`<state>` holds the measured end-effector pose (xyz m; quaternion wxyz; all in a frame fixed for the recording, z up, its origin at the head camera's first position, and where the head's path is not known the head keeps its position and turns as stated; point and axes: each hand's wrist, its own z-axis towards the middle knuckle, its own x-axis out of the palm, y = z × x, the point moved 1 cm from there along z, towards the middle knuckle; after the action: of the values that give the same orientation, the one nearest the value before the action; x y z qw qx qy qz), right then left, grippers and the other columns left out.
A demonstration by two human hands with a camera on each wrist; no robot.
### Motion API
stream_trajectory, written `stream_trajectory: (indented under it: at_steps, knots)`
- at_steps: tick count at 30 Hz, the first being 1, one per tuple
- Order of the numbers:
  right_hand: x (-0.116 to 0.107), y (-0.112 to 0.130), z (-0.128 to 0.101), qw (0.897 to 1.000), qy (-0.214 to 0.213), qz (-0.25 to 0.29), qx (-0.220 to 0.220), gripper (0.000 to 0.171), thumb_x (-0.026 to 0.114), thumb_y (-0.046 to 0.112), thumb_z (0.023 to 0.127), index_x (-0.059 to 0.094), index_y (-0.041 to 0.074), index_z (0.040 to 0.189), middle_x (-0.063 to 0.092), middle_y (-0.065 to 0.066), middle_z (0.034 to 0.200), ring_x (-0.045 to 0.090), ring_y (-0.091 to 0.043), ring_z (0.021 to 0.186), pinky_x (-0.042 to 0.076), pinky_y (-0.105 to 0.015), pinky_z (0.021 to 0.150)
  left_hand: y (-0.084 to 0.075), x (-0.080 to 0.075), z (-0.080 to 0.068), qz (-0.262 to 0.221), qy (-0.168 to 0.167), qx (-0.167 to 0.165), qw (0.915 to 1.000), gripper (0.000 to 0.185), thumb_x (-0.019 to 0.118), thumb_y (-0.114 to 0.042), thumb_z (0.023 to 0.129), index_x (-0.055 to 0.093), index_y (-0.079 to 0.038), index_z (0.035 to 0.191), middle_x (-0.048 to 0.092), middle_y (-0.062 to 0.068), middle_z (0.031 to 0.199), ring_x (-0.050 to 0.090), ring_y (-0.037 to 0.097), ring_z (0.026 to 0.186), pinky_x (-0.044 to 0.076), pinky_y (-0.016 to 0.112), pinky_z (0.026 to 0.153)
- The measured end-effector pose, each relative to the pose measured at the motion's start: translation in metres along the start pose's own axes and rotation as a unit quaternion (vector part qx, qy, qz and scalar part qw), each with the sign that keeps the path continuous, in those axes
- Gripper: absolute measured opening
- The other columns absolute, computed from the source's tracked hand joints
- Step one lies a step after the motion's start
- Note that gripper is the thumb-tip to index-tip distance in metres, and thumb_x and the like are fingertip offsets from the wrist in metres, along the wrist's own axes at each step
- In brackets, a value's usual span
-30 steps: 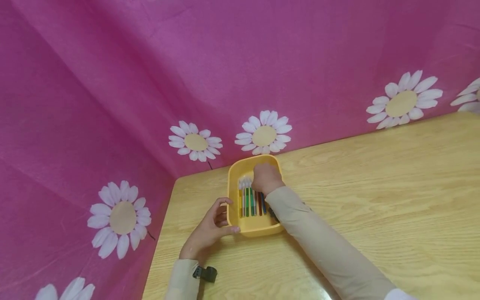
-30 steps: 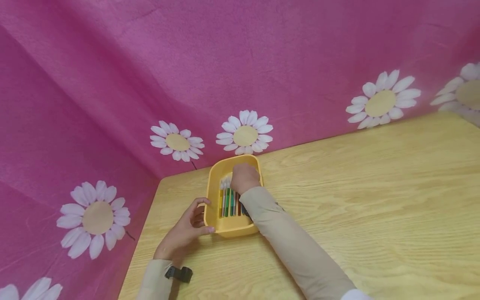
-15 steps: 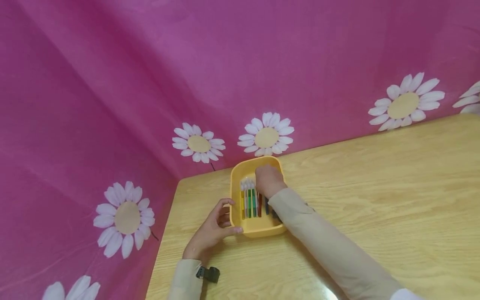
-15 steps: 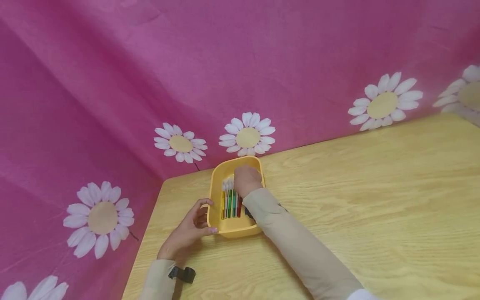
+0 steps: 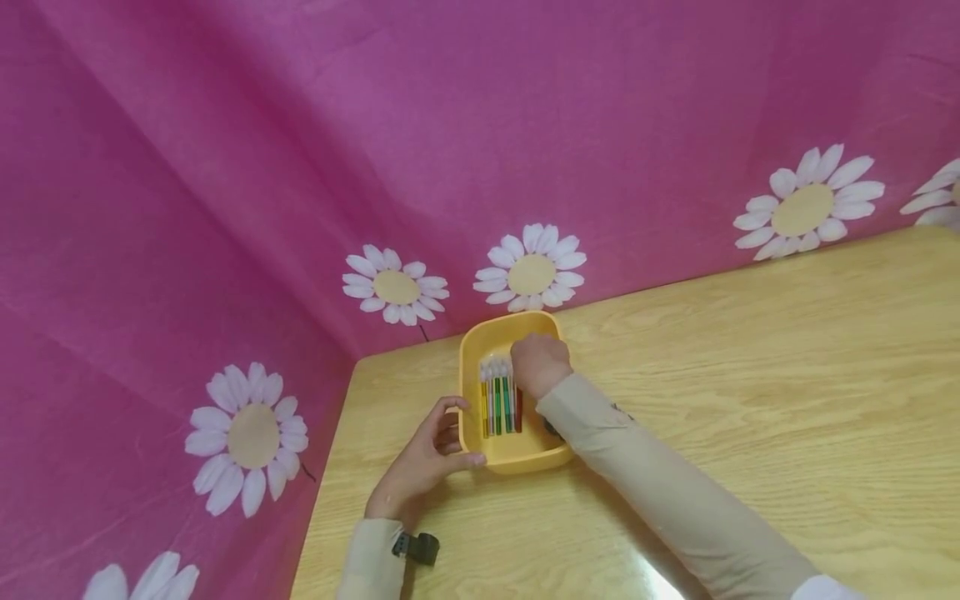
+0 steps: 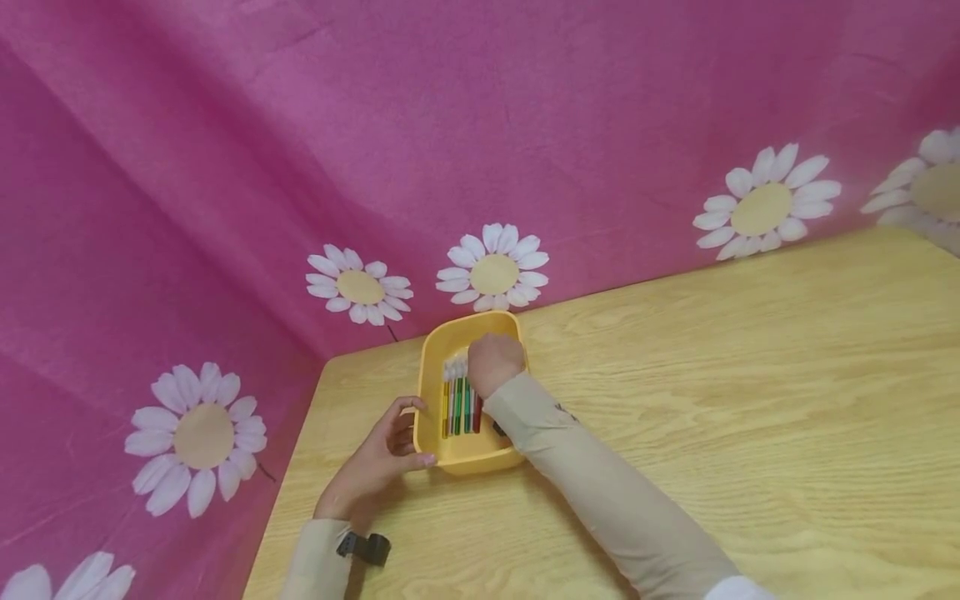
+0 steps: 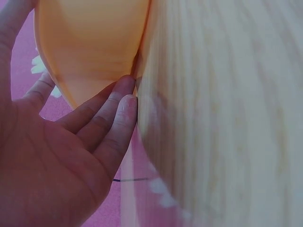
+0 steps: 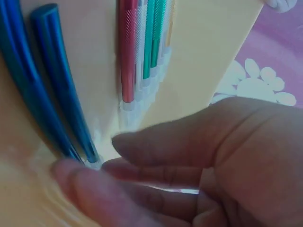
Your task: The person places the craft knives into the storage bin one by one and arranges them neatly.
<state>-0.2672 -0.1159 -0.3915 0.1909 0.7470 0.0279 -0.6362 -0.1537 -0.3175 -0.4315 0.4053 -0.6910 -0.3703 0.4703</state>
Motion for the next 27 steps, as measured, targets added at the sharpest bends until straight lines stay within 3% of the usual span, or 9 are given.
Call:
stream_trajectory:
  at_steps: [7, 13, 18, 27]
  knots:
    - [0.003, -0.002, 0.005, 1.0, 0.01, 0.003, -0.009, 0.015, 0.062, 0.009, 0.099, 0.077, 0.004, 0.098, 0.076, -0.012, 0.098, 0.071, -0.028, 0.087, 0.063, -0.043, 0.071, 0.0, -0.002, 0.001, 0.014, 0.007, 0.009, 0.9998, 0.069, 0.084, -0.017, 0.089, 0.041, -0.021, 0.143, 0.06, 0.013, 0.141, 0.064, 0.025, 0.123, 0.052, 0.041, 0.108]
    - [0.005, -0.006, 0.014, 0.999, -0.007, 0.025, -0.027, 0.01, 0.064, 0.007, 0.098, 0.074, 0.004, 0.099, 0.075, -0.014, 0.105, 0.071, -0.032, 0.095, 0.062, -0.047, 0.081, 0.0, -0.002, 0.001, 0.012, 0.011, 0.018, 0.9997, 0.069, 0.084, -0.015, 0.089, 0.041, -0.019, 0.144, 0.06, 0.015, 0.141, 0.065, 0.026, 0.123, 0.053, 0.039, 0.107]
    - [0.006, -0.007, 0.016, 0.999, -0.023, 0.028, -0.038, 0.01, 0.064, 0.006, 0.096, 0.074, 0.003, 0.098, 0.075, -0.014, 0.102, 0.071, -0.031, 0.092, 0.062, -0.046, 0.082, 0.001, -0.001, 0.001, 0.014, 0.014, 0.021, 0.9996, 0.068, 0.083, -0.015, 0.09, 0.041, -0.019, 0.143, 0.06, 0.016, 0.142, 0.065, 0.026, 0.123, 0.053, 0.037, 0.106]
    - [0.009, -0.006, 0.019, 0.998, -0.014, 0.056, -0.016, 0.015, 0.063, 0.01, 0.099, 0.072, 0.002, 0.109, 0.071, -0.013, 0.097, 0.063, -0.027, 0.084, 0.061, -0.043, 0.082, 0.003, -0.002, 0.002, 0.012, 0.009, 0.015, 0.9998, 0.069, 0.085, -0.017, 0.088, 0.042, -0.021, 0.142, 0.06, 0.015, 0.141, 0.065, 0.025, 0.122, 0.053, 0.037, 0.105]
